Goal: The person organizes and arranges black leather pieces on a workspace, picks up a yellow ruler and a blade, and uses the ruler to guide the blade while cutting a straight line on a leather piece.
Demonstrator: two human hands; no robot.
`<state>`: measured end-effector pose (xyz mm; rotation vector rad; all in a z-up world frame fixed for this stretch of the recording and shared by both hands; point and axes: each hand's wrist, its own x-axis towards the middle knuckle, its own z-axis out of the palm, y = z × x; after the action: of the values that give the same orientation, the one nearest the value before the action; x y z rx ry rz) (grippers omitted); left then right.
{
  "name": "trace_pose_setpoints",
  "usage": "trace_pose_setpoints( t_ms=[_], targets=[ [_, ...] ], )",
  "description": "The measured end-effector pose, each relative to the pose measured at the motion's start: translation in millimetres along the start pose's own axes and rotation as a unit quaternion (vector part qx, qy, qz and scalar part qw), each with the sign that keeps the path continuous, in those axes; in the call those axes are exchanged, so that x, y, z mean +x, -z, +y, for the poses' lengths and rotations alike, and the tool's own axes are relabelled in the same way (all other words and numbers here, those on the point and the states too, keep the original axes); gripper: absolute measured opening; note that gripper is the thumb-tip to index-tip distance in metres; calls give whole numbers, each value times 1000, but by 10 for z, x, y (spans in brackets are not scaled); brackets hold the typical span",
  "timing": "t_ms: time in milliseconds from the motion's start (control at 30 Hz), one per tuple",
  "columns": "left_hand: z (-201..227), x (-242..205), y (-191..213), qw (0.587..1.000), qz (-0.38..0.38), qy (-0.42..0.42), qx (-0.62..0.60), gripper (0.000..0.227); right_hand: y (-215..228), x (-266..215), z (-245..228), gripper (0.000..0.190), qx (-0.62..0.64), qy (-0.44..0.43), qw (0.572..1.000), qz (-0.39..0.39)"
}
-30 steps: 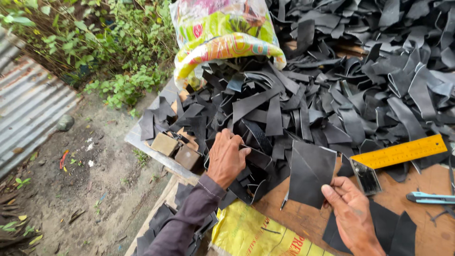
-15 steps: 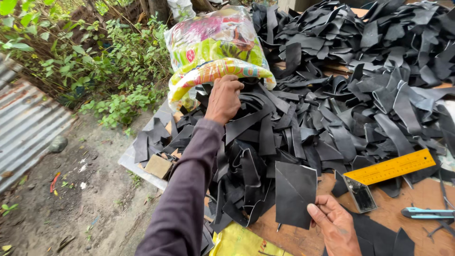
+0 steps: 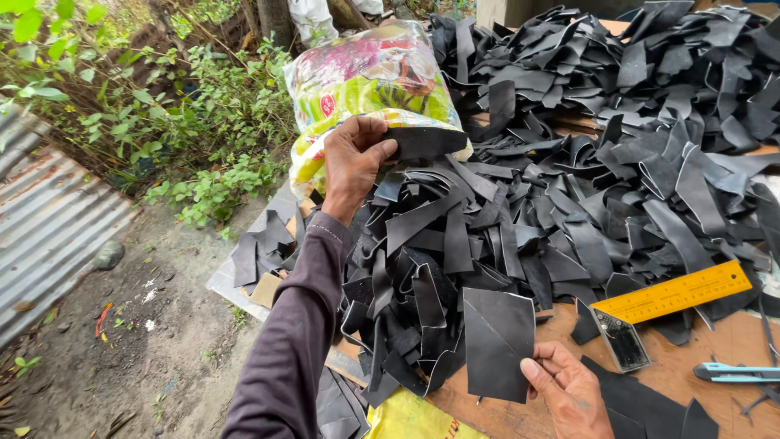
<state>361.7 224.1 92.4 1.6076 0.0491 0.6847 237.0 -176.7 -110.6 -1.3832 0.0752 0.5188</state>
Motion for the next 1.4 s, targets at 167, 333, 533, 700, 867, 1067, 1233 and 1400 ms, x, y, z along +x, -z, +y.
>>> trace_pose_setpoints(
  t_ms=[167, 333, 533, 700, 867, 1067, 1233, 1400],
  targets=[
    [62, -96, 31, 999, -22, 11, -48, 35, -195, -105, -176, 26, 16, 32, 999, -37],
    [477, -488, -205, 995, -41, -68, 62, 21, -640, -231, -758, 42, -50, 114, 991, -55],
    [1009, -2212, -670, 898, -172, -309, 261, 25, -475, -585, -1180, 44, 163, 62, 977, -126],
    [909, -3085, -1038, 921, -214, -235, 225, 28, -167, -639, -953, 17, 112, 94, 988, -49],
    [816, -3561, -1198, 988, -67, 121, 65, 37, 172, -716, -738, 17, 64, 45, 997, -16],
    [355, -3823, -1404, 905, -105, 353, -212, 37, 269, -834, -691, 18, 55, 26, 998, -36],
    [163, -4041, -1436, 904, -96, 354, -221, 31, 410, -734, -792, 13, 85, -4, 996, -27],
    [94, -4197, -1401, 945, -106, 270, -150, 22, 444, -649, -629, 16, 128, -87, 987, -30]
  ],
)
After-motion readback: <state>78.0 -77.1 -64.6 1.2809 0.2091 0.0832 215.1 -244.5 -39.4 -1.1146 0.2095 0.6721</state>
